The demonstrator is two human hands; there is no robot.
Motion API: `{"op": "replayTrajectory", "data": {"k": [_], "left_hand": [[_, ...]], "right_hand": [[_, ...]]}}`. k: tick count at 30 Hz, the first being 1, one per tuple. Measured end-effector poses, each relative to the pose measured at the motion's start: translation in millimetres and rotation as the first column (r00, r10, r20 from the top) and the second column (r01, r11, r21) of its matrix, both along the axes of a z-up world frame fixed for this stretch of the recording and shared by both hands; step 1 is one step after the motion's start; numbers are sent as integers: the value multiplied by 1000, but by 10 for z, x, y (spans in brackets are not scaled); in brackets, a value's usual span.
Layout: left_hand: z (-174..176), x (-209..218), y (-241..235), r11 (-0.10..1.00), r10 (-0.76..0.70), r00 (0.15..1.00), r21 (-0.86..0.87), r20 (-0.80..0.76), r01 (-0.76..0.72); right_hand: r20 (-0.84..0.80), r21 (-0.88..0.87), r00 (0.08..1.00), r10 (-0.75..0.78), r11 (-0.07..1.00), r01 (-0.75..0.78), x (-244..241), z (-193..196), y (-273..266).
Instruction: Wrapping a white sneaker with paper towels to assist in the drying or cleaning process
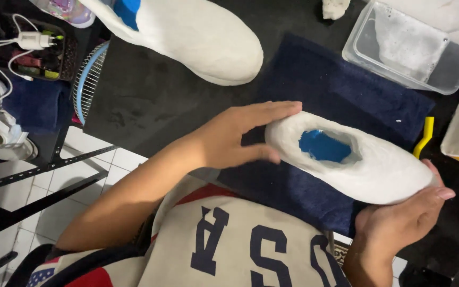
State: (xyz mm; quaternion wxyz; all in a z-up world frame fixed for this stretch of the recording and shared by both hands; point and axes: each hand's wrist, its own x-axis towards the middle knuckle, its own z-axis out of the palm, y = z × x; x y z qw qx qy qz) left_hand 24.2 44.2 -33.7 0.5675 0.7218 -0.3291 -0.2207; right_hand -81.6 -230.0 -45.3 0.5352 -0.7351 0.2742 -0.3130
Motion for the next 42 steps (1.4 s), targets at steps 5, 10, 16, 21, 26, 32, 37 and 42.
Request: {"op": "replayTrajectory", "data": {"k": [5, 10, 16, 21, 26, 32, 37, 42], "left_hand": [[-73, -16, -79, 993, 106, 993, -55, 46, -104], [-24, 48, -32, 995, 83, 996, -48, -16, -84], [-41, 69, -91, 989, 136, 990, -62, 19, -135], [-47, 7, -71, 995, 73, 997, -62, 2, -73], [158, -145, -264, 993, 93, 995, -70, 30, -91], [240, -159, -466, 984, 177, 984, 17, 23, -178], [279, -182, -365, 953, 293, 955, 64, 34, -295], [246, -188, -240, 965, 225, 961, 98, 160, -243]], "right_hand": [[-24, -6, 999, -42, 999, 42, 1, 30, 37], [3, -12, 1000, -8, 1000, 8, -10, 27, 51], [0, 33, 999, -37, 999, 37, -15, 0, 23], [-16, 32, 1000, -9, 999, 10, -23, 1, 3], [-34, 44, 997, -69, 997, 71, 2, -17, -28], [-144, 142, 989, -40, 988, 61, 22, 117, -51], [-153, 401, 988, 8, 914, 55, -31, 106, -92], [-513, -106, 855, 83, 982, -159, -20, 356, -150]]}}
